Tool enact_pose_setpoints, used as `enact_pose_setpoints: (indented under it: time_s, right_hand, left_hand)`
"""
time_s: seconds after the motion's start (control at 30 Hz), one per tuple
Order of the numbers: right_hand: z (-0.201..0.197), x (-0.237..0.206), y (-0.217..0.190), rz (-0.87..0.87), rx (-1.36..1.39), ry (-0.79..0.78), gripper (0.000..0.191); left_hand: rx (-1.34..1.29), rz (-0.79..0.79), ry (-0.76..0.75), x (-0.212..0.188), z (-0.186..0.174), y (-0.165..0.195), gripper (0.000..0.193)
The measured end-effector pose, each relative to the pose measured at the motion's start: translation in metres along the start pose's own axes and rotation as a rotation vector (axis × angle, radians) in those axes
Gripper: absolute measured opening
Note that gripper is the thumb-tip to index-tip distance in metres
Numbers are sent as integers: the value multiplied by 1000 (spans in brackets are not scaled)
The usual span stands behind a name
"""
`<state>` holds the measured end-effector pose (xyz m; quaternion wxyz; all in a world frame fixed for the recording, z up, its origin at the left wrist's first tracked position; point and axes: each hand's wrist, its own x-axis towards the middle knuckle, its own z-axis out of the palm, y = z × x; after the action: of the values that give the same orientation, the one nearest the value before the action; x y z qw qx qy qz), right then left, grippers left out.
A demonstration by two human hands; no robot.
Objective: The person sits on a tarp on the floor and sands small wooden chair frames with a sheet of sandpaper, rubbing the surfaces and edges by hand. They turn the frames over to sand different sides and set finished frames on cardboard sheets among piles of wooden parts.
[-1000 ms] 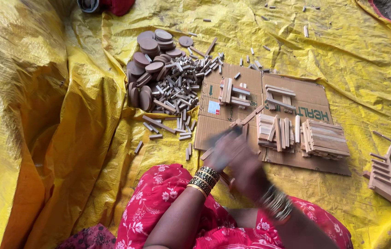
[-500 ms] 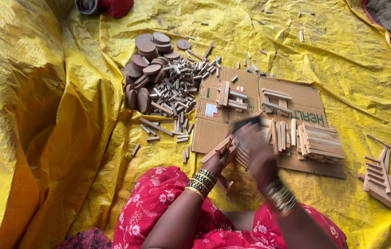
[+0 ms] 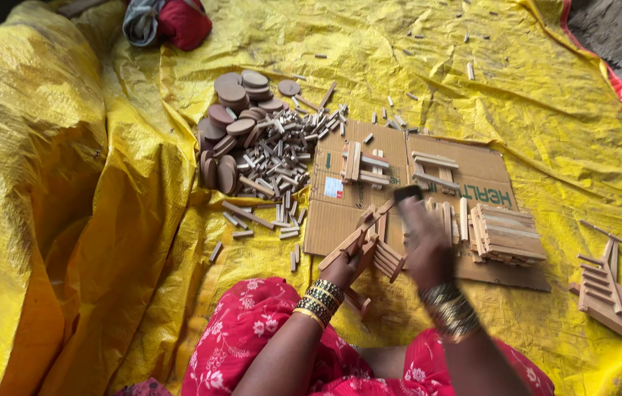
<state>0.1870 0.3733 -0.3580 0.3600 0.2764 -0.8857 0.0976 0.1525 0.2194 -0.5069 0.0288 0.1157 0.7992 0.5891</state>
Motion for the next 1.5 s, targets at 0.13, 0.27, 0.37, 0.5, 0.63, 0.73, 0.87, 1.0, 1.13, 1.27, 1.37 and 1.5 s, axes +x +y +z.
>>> enact_pose_setpoints:
  time_s: [0.13,0.27,0.37,0.5,0.63,0.73,0.87,1.0,1.13,1.27,1.37,1.5]
  right_hand:
    - [4,-26,-67,-241,184,-54,42]
    - [12,-22,-61,-334,261,11,33]
    - [16,-25,-37,-327,203,-22,38]
    - [34,-40,-4,-19,357,154,28]
    - [50,-69,8,506,773,294,17]
    - [55,-98,-13,616,1013,111,15]
    - [74,-91,-20,367,744,148,13]
    - [70,-58,29,1121,428,451,23]
    - [53,-53,33,747,226,668,15]
    - [55,-67,-45,480,259,460,45]
    - [45,-79,-91,163,353,270,50]
    - [40,-87,-110,98,770,278,36]
  left_hand:
    - [-85,54,-9,-4,-3,-5,40]
    - [-119,68,-15,-2,-3,-9,37]
    - [-127,38,-15,0,-4,-6,35]
    - [-98,-52,62,1,-6,-3,33]
    - [-84,-47,97,1,-5,-6,33]
    - [-186,109,9,0,-1,-11,39]
    - [-8,-54,-90,-7,-1,-13,36]
    - [28,-78,-74,-14,-3,-7,40]
    - [8,-35,-97,-8,2,-6,45]
    - [2,238,12,-6,7,-18,51]
    - [-328,171,77,-8,8,-25,46]
    - [-993,-138,73,-6,4,-24,40]
